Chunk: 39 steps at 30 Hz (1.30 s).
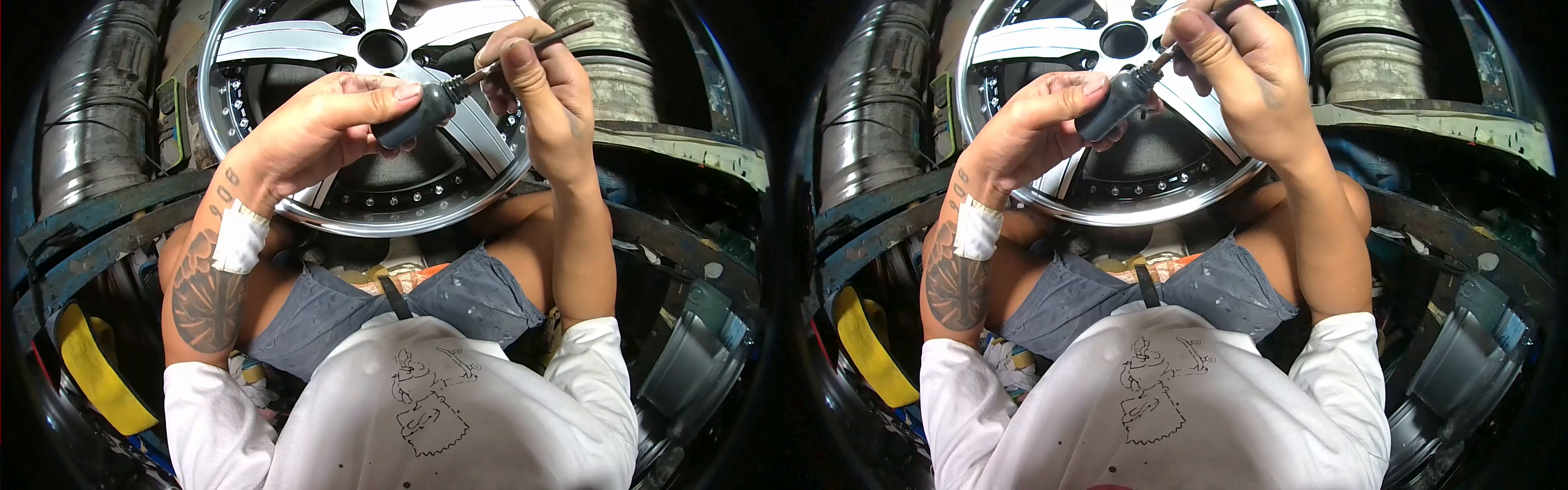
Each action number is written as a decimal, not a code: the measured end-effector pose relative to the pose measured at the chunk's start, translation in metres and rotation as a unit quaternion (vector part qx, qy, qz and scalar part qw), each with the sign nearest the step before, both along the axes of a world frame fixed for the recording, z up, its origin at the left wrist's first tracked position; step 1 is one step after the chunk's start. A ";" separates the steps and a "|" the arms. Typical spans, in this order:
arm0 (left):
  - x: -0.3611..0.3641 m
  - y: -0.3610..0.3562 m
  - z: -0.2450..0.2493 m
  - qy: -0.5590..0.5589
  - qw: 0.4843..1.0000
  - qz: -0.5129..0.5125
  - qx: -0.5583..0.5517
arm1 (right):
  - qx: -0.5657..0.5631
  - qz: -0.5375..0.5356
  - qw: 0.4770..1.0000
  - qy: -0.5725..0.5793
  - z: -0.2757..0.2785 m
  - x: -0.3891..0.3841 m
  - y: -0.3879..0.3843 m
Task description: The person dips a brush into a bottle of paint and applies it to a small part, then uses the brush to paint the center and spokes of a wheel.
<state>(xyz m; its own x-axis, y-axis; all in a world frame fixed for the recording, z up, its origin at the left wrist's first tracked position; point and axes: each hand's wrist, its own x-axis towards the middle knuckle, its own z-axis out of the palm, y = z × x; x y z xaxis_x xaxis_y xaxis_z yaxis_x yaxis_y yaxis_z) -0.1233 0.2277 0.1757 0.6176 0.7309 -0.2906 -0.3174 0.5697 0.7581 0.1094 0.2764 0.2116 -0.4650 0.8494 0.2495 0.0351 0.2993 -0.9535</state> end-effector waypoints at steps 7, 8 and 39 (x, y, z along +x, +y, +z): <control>0.014 -0.006 0.018 0.102 0.987 0.099 0.074 | -0.248 -0.088 0.964 0.043 0.002 -0.009 -0.001; 0.013 -0.006 0.018 0.119 0.983 0.106 0.086 | -0.270 -0.098 0.957 0.052 0.001 -0.008 0.000; -0.008 -0.010 0.030 0.249 0.953 0.068 0.157 | 0.056 -0.071 0.987 0.131 0.005 0.031 0.002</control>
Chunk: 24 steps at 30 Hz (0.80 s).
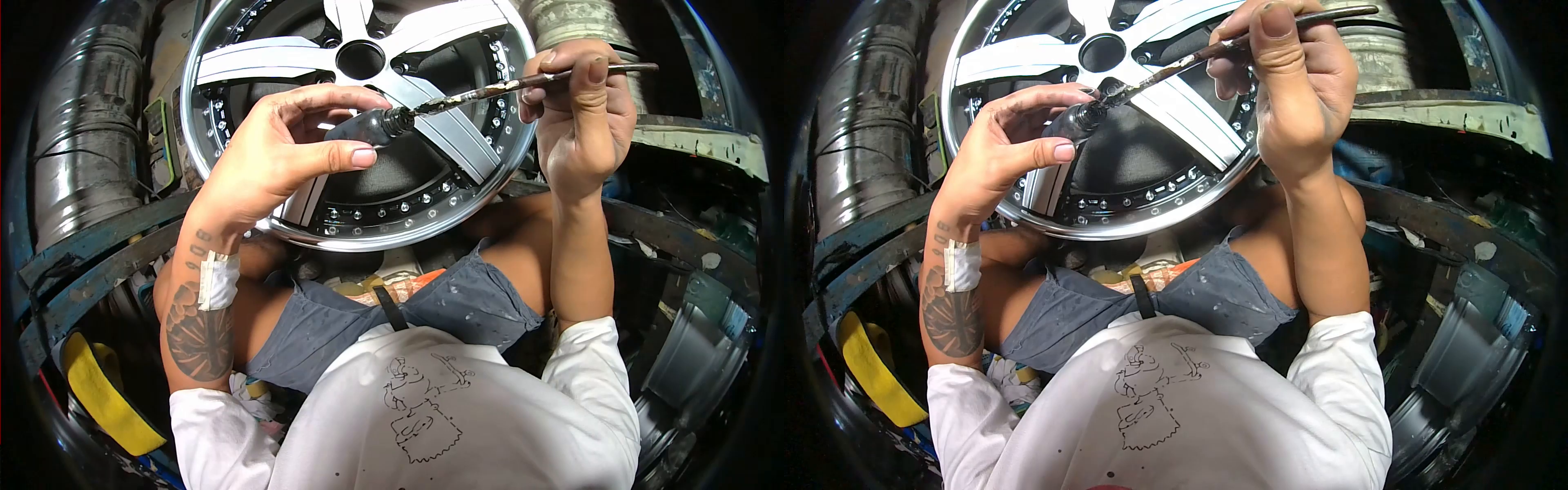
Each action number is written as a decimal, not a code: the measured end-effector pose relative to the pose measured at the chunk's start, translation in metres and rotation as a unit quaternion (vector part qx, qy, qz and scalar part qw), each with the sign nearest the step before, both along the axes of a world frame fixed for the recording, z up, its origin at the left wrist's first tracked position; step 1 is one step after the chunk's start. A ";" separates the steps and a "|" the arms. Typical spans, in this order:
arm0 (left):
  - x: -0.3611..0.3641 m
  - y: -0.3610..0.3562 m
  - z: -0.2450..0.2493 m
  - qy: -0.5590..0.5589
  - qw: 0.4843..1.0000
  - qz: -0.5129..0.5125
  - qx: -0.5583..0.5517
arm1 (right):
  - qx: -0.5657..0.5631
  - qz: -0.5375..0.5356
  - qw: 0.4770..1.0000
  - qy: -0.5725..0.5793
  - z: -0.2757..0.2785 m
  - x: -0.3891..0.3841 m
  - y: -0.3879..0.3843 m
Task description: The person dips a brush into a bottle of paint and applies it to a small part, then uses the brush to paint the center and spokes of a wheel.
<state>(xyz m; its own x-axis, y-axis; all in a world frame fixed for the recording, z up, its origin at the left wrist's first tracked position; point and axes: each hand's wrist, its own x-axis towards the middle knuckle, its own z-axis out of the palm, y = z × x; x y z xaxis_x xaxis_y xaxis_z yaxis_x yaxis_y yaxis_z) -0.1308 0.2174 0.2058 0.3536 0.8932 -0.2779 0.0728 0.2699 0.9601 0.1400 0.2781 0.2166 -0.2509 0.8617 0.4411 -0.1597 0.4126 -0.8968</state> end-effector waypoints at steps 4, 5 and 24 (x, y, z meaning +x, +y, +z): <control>0.000 -0.001 -0.001 -0.026 1.000 0.010 -0.003 | -0.010 0.014 1.000 0.001 0.002 0.002 0.000; 0.000 -0.001 -0.002 -0.036 0.999 0.011 0.003 | -0.005 0.013 1.000 0.001 0.003 0.002 0.000; 0.004 -0.002 -0.005 -0.050 0.999 0.013 0.010 | 0.064 0.055 0.996 0.008 0.005 0.002 -0.002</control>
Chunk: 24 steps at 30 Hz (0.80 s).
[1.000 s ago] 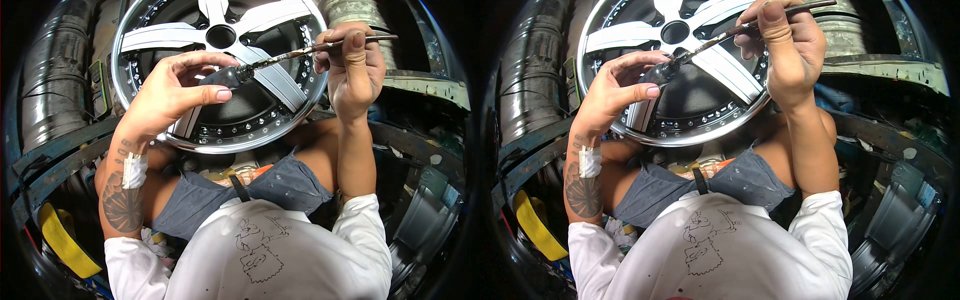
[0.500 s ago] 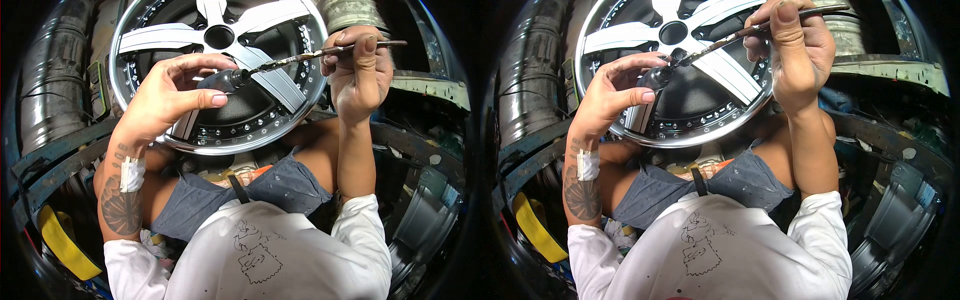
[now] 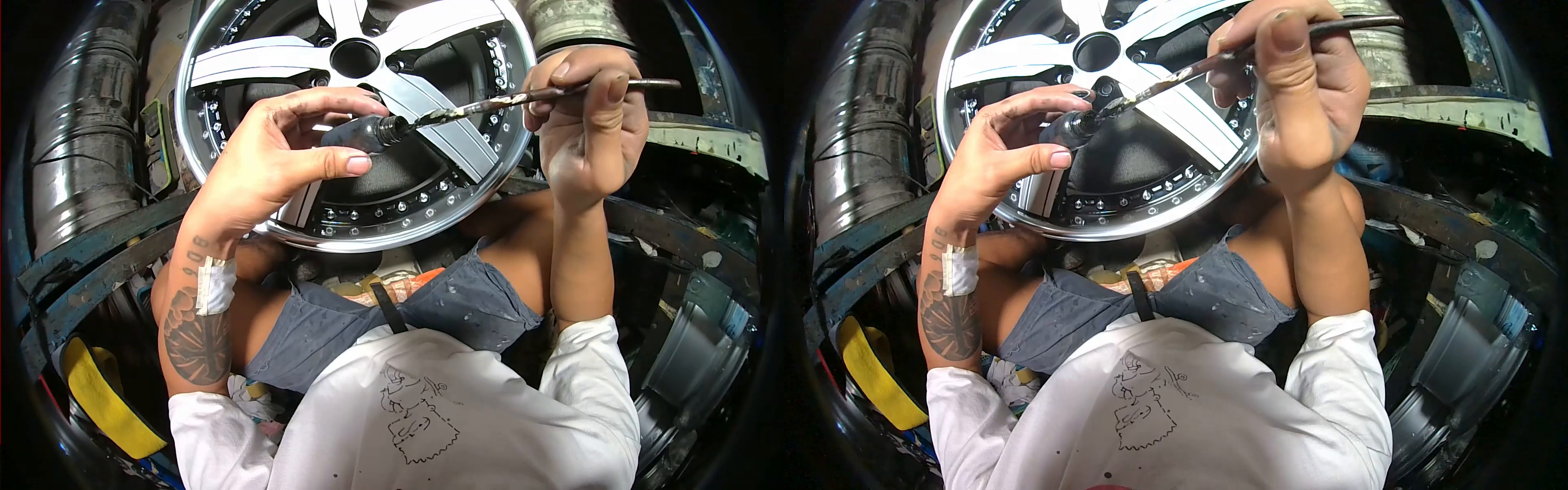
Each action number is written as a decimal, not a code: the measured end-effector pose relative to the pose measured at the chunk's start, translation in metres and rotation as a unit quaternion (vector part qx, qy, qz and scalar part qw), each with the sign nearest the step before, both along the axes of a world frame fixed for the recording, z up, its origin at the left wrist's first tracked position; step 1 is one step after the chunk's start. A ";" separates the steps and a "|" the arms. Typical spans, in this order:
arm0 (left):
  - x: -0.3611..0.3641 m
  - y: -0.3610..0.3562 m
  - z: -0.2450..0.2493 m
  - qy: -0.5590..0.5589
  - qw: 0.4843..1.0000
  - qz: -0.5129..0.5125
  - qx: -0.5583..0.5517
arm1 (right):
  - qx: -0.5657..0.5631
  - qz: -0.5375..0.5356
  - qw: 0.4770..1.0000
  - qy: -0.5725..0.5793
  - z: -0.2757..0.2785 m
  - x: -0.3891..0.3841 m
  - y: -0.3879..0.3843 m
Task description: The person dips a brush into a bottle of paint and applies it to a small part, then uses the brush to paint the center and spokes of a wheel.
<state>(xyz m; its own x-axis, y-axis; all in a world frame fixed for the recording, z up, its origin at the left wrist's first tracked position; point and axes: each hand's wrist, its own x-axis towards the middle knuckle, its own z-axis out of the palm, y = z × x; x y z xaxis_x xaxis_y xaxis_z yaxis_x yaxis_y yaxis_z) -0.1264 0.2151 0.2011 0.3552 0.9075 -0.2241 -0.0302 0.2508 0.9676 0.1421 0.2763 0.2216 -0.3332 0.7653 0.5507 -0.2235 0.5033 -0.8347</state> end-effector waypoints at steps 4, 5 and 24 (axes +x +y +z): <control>0.002 0.000 0.000 0.006 1.000 -0.001 -0.007 | 0.055 -0.027 0.995 -0.075 0.005 -0.009 -0.011; 0.002 0.001 -0.001 0.011 1.000 -0.004 -0.015 | 0.070 -0.027 0.993 -0.091 0.005 -0.010 -0.012; -0.001 0.004 -0.009 -0.045 0.995 -0.069 -0.062 | -0.099 0.036 0.981 -0.165 -0.011 -0.025 -0.011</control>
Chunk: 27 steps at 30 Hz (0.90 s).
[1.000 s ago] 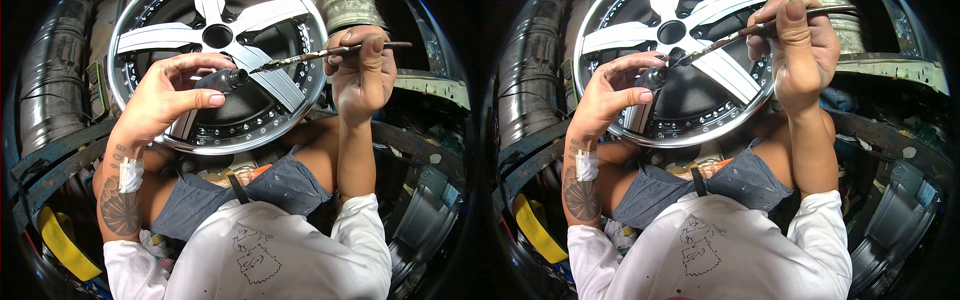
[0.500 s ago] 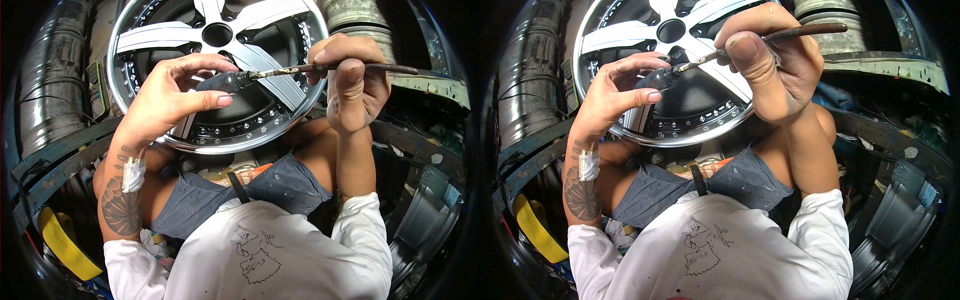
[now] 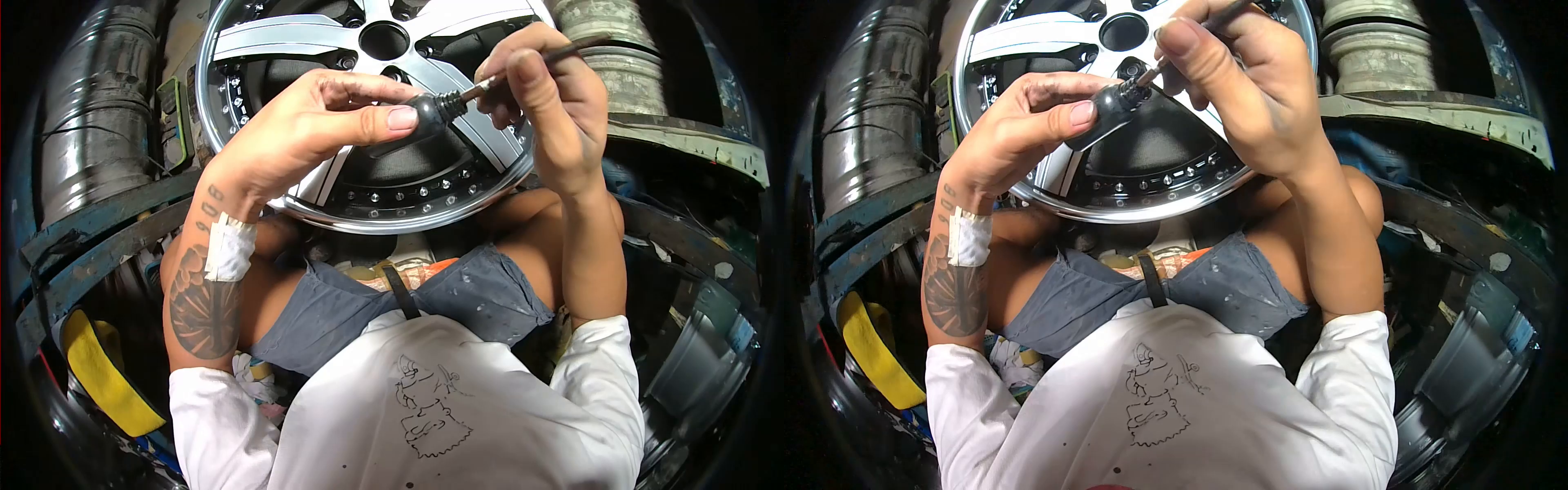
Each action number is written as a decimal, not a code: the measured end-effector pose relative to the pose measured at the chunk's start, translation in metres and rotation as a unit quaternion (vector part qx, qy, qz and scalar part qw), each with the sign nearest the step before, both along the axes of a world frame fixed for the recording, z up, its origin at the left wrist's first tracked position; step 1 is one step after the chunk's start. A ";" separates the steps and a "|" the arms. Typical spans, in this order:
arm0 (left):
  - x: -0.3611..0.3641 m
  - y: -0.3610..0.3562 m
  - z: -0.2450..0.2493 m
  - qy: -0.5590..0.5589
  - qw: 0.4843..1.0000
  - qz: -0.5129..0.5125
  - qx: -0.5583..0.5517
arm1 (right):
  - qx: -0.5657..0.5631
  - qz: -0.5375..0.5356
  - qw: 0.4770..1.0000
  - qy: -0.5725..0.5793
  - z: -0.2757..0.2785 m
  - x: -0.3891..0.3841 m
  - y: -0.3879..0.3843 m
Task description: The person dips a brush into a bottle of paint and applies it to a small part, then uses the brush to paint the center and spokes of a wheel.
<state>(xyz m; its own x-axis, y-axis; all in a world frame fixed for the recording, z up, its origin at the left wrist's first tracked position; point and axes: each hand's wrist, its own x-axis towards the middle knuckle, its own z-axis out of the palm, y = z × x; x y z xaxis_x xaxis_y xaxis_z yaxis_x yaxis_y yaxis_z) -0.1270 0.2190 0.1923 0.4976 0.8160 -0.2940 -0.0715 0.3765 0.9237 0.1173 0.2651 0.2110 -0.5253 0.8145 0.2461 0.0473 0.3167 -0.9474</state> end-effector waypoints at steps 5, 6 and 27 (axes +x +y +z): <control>0.000 0.003 0.000 0.038 0.998 0.033 0.026 | -0.169 -0.105 0.980 0.007 0.003 -0.022 0.000; 0.000 0.003 0.001 0.041 0.998 0.039 0.028 | -0.218 -0.104 0.970 0.025 0.004 -0.022 0.002; -0.010 0.004 0.004 -0.064 0.994 0.081 -0.047 | -0.053 0.050 0.995 0.074 0.000 -0.008 0.012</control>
<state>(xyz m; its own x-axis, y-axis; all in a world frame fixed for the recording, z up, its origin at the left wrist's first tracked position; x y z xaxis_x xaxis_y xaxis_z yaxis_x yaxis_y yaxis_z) -0.1372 0.2233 0.1963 0.4001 0.8601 -0.3163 -0.2529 0.4354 0.8640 0.1093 0.2769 0.2109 -0.5699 0.7854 0.2416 -0.1219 0.2100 -0.9701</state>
